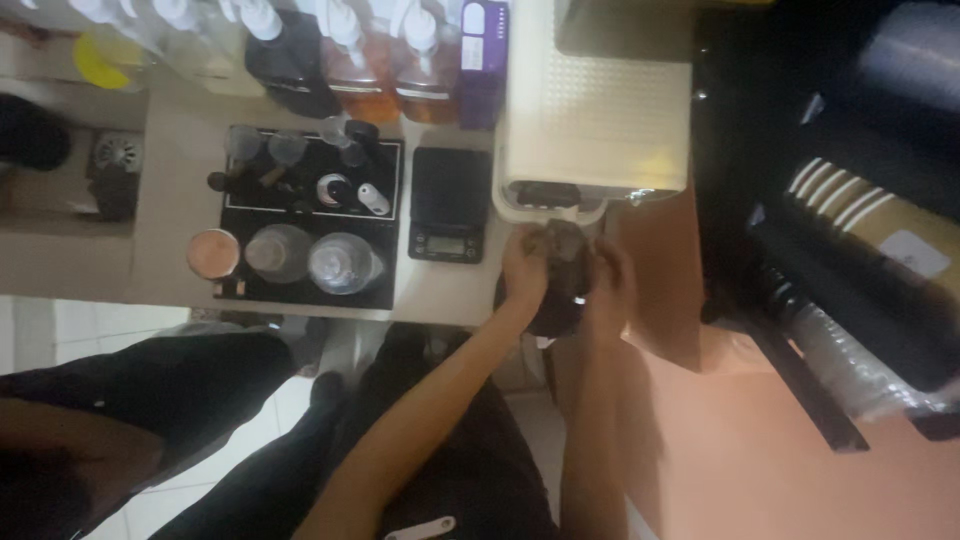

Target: The person cleans a steam wand by hand using a cloth and a needle-like tool, then rinses and wipes it under a faucet in a sink.

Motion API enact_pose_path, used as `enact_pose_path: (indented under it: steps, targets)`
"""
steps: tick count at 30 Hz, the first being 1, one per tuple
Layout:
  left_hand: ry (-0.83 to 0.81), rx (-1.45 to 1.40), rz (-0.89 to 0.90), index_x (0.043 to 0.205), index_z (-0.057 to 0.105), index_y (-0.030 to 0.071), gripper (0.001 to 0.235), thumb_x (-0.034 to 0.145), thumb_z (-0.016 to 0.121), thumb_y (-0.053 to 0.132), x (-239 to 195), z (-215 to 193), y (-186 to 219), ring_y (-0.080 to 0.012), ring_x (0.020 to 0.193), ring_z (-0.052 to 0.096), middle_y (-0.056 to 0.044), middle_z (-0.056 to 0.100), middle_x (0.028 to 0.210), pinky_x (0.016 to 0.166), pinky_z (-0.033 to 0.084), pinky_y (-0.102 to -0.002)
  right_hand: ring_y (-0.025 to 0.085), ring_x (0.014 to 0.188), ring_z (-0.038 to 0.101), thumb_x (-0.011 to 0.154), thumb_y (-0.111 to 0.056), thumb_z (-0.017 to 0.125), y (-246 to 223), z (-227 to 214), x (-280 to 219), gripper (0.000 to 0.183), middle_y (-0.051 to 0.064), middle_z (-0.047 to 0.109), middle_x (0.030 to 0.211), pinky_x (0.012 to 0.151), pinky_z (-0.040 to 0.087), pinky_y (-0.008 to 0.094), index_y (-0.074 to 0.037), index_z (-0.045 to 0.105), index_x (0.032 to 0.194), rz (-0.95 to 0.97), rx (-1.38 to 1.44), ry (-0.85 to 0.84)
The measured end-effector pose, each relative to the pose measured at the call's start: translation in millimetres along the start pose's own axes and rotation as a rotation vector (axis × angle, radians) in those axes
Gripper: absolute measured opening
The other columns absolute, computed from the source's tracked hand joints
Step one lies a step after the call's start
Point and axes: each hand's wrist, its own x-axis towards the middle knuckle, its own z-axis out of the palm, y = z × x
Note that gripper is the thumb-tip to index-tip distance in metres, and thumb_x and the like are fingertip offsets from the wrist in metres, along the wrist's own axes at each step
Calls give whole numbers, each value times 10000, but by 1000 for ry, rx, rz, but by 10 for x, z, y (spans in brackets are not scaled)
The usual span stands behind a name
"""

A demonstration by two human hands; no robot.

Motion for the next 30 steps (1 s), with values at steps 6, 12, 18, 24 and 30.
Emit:
enact_pose_path:
  steps: [6, 12, 18, 24, 30]
  targets:
    - [33, 170, 20, 1126, 710, -16, 291, 1026, 601, 235, -202, 32, 646, -256, 918, 738, -207, 764, 1023, 827, 547, -380, 308, 1197, 638, 983, -199, 676, -87, 63, -33, 355, 169, 639, 1322, 1020, 504, 361, -54, 661, 1307, 18, 276, -75]
    - [-68, 333, 75, 1068, 717, -47, 279, 910, 659, 175, -291, 14, 677, -348, 800, 728, -267, 715, 901, 722, 553, -425, 232, 1118, 674, 1009, -157, 629, 356, 229, 235, 315, 121, 704, 1233, 966, 534, 312, -57, 652, 1308, 20, 468, -269]
    - [159, 304, 116, 956, 755, -25, 184, 908, 636, 107, 536, 415, -331, -370, 834, 740, -235, 739, 886, 755, 551, -427, 180, 897, 592, 1059, -217, 572, 603, 664, 674, 181, 80, 645, 1028, 769, 477, 289, -65, 599, 1153, 288, 833, -412]
    - [29, 533, 142, 828, 748, 11, 188, 908, 686, 170, 490, 316, -256, -275, 695, 680, -170, 719, 757, 667, 512, -433, 153, 661, 490, 1119, -283, 579, 473, 602, 654, 302, 36, 586, 769, 566, 374, 300, -79, 592, 896, 390, 972, -388]
    - [5, 180, -44, 1078, 762, -30, 336, 876, 802, 237, -325, -61, 261, -158, 752, 707, -170, 790, 897, 707, 542, -323, 117, 890, 660, 1051, -507, 463, 347, -2, 111, 484, 37, 715, 1008, 752, 561, 249, -90, 699, 1121, 289, 647, -729]
